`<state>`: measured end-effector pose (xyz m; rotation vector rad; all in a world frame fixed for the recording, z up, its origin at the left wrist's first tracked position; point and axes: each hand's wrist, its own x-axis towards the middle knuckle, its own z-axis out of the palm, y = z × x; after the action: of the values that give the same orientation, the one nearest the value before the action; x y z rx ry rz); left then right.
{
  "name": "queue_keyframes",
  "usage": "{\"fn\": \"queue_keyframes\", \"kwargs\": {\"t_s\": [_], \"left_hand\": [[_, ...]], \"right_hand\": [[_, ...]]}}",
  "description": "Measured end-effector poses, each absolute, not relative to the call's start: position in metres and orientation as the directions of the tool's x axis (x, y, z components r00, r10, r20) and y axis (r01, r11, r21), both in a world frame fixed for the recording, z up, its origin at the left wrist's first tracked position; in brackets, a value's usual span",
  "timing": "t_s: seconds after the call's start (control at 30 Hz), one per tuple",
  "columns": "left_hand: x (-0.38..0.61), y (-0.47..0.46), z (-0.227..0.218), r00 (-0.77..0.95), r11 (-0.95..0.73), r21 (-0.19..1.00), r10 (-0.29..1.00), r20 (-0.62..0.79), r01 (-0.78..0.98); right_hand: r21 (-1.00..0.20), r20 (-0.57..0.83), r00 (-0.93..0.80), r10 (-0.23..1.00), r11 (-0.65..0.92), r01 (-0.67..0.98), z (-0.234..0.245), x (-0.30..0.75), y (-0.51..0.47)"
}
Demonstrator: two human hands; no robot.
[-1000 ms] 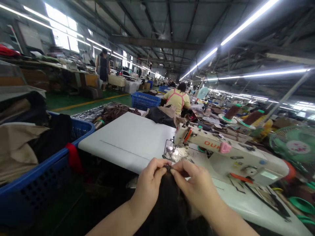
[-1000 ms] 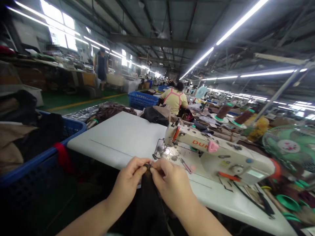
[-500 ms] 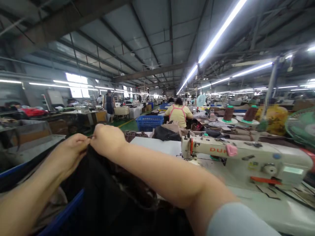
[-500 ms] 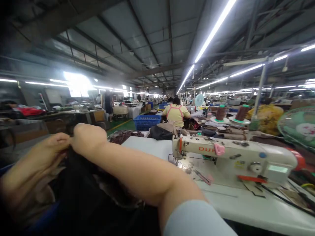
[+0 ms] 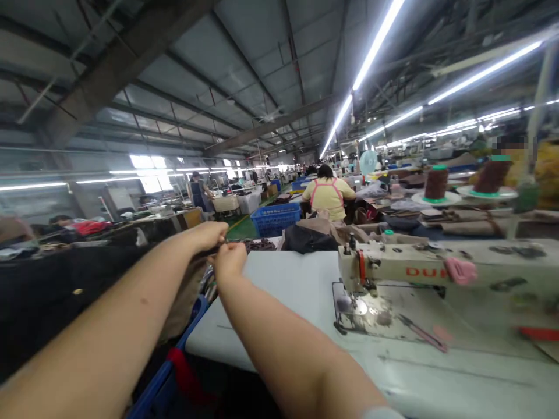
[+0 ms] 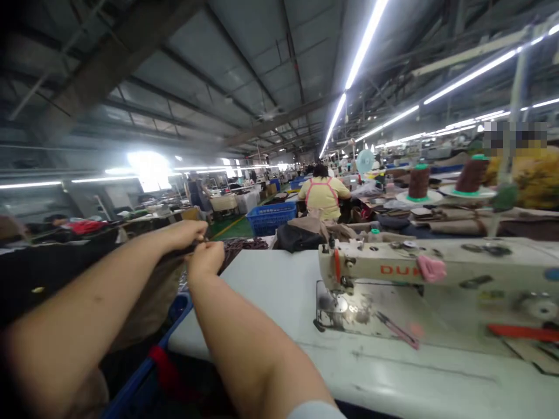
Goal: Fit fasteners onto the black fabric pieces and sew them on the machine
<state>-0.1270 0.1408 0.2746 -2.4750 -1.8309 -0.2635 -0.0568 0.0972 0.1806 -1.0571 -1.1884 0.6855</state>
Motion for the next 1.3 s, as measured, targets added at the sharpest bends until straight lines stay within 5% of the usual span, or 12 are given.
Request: {"fn": "queue_keyframes", "kwargs": {"t_s": [0.2,0.37,0.67,1.3], "left_hand": [[0.020,0.161,0.088,0.560,-0.531,0.184,0.803,-0.202,0.827],[0.098,0.153,0.015,0.732,-0.639,0.362,0.627,-0.268,0.679],[0.157,0.134,-0.008,0.767,-0.590,0.536,0.614,-0.187,0.604],[0.171,0.125,0.000,0.637,-0.467,0.535,0.748,-0.184,0.703]], "right_hand": [[-0.981,-0.119,0.457,0.881,-0.176,0.083,0.028,0.078,0.086],[-0.900,-0.279,0.542,0.792,-0.412,0.139,-0.028,0.169,0.047],[-0.744,-0.406,0.494,0.768,-0.592,0.309,-0.030,0.250,0.020],[-0.630,-0.335,0.545,0.768,-0.613,0.476,-0.019,0.273,0.015]]}}
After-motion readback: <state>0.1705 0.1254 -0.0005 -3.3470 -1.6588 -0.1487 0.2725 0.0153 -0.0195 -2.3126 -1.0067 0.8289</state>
